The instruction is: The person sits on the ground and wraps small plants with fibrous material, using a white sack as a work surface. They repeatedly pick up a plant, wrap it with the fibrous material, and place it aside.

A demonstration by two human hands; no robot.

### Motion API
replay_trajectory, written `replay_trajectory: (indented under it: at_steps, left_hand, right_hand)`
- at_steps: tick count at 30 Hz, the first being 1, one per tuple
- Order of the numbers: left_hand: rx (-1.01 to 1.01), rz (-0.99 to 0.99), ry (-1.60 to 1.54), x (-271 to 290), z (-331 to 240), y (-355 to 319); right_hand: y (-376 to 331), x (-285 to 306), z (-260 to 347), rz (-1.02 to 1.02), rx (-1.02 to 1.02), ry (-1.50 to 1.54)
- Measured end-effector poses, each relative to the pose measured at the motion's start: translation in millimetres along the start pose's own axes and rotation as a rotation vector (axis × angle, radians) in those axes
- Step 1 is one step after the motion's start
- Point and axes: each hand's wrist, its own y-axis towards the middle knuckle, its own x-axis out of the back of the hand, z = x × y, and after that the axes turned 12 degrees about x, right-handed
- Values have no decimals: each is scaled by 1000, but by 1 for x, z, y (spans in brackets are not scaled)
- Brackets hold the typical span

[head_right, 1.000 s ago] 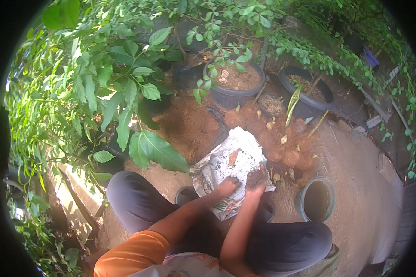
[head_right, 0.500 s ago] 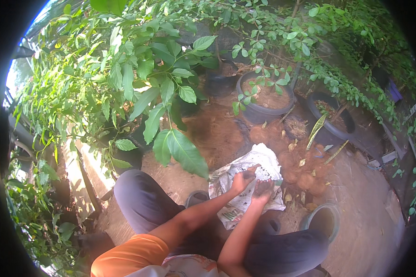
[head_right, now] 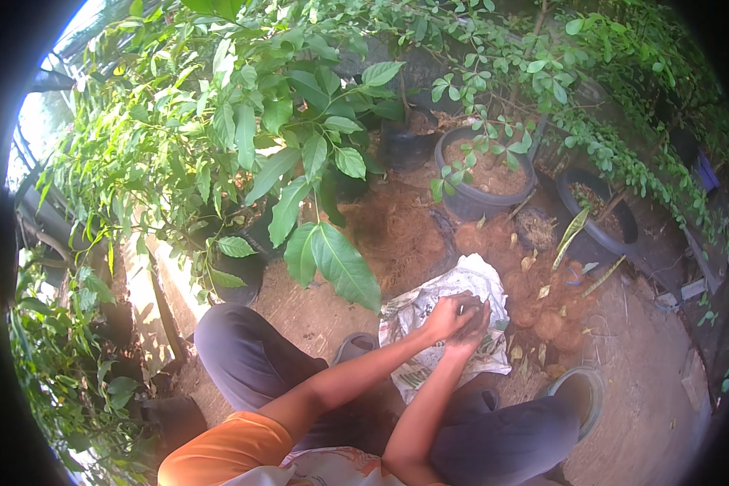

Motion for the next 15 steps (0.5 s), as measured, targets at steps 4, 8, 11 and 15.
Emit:
replay_trajectory:
  at_steps: [4, 8, 11, 15]
  left_hand:
    - [-62, 51, 179, 2, -3, 1]
    - [-193, -8, 461, -4, -11, -8]
    - [-284, -75, 603, -11, -16, -16]
    - [-306, -95, 722, -18, -21, -26]
  right_hand:
    - [-4, -10, 6, -12, 47, 0]
    - [-7, -12, 16, -294, -207, 818]
    - [-5, -8, 28, -748, -646, 2436]
    - [-4, 0, 31, -590, -553, 2011]
